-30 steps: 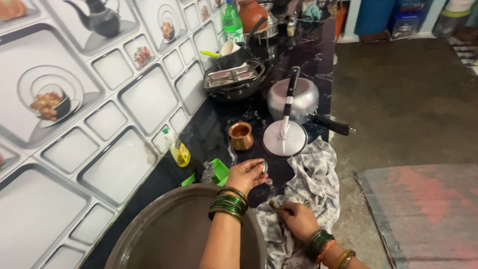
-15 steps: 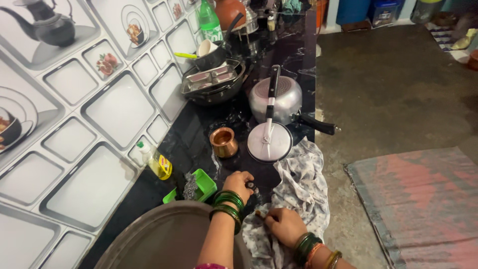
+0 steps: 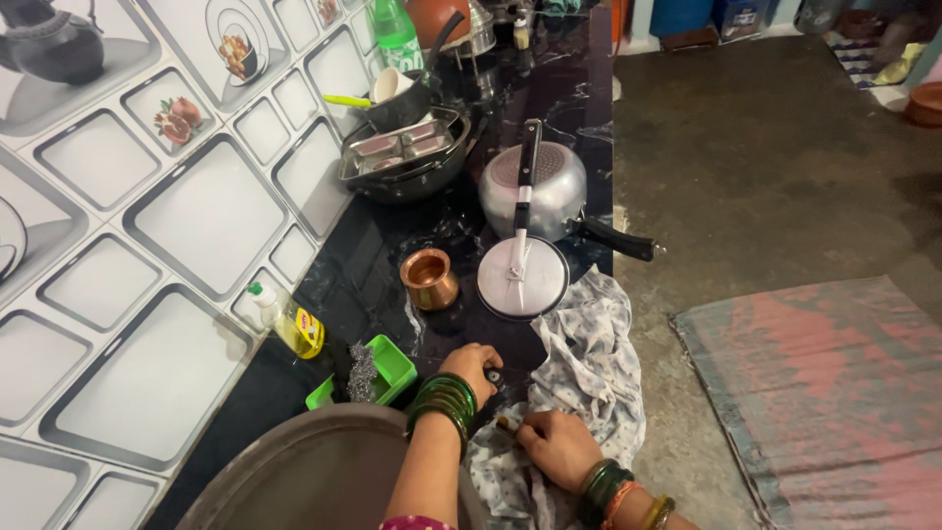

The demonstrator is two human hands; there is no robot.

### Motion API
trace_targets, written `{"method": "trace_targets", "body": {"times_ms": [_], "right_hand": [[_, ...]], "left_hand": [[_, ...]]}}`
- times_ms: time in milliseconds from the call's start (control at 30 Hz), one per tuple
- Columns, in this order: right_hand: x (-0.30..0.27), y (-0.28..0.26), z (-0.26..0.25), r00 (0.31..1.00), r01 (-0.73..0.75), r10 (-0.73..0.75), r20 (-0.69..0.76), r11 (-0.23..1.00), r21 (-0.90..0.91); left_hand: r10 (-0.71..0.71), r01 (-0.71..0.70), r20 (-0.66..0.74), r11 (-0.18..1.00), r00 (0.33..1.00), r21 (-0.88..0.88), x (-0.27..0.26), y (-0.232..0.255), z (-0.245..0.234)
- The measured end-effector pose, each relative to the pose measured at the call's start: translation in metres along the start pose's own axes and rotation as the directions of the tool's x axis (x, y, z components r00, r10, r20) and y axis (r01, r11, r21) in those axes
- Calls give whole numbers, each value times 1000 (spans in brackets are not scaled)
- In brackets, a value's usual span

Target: The person scrubs a small metal cooker component with a scrub pad over a large basin of water, repeatedly dipping and turning the part while working its surface, then continues scrubbing it at the counter.

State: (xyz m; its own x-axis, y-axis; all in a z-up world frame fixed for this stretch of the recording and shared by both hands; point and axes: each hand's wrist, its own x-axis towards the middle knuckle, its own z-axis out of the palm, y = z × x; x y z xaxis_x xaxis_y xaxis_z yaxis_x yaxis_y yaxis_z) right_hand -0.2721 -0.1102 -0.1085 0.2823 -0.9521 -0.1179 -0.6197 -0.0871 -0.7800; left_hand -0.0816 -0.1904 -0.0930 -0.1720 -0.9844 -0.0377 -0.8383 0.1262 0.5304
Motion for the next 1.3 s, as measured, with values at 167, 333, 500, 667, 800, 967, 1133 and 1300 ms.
{"method": "trace_targets", "body": {"times_ms": [167,333,500,667,800,967,1133,1300], "right_hand": [[-1,0,-1,1000,13,-13,-10,1000,11],[-1,-2,-2,1000,8,-8,1,1000,4],[-2,-3,-5,1000,-8,8,11,1000,-3],[-1,-6,-4,999,-29,29,15,999,16],[-2,-5,-5,1000,-28,28,0,999,-16],[-2,-4,-5,1000,-3,3,17,1000,19],[-2,-5,-5,999,-31,31,15,999,12],[-2,-5,-3,999,-31,31,9,999,13]], "left_hand": [[-15,15,-8,999,1000,-35,2,-4,4],[-9,9,-15,1000,1000,11,3,-3,4],[-18,18,-6,1000,1000,5,-1,4,1],[-40,40,24,999,999,35,-3,6,-3],[-39,38,25,999,999,29,-1,5,-2],[-45,44,23,998,999,40,0,1,1],[-52,49,37,997,998,59,-1,4,0],[-89,85,47,993,995,82,-5,11,-7]]}}
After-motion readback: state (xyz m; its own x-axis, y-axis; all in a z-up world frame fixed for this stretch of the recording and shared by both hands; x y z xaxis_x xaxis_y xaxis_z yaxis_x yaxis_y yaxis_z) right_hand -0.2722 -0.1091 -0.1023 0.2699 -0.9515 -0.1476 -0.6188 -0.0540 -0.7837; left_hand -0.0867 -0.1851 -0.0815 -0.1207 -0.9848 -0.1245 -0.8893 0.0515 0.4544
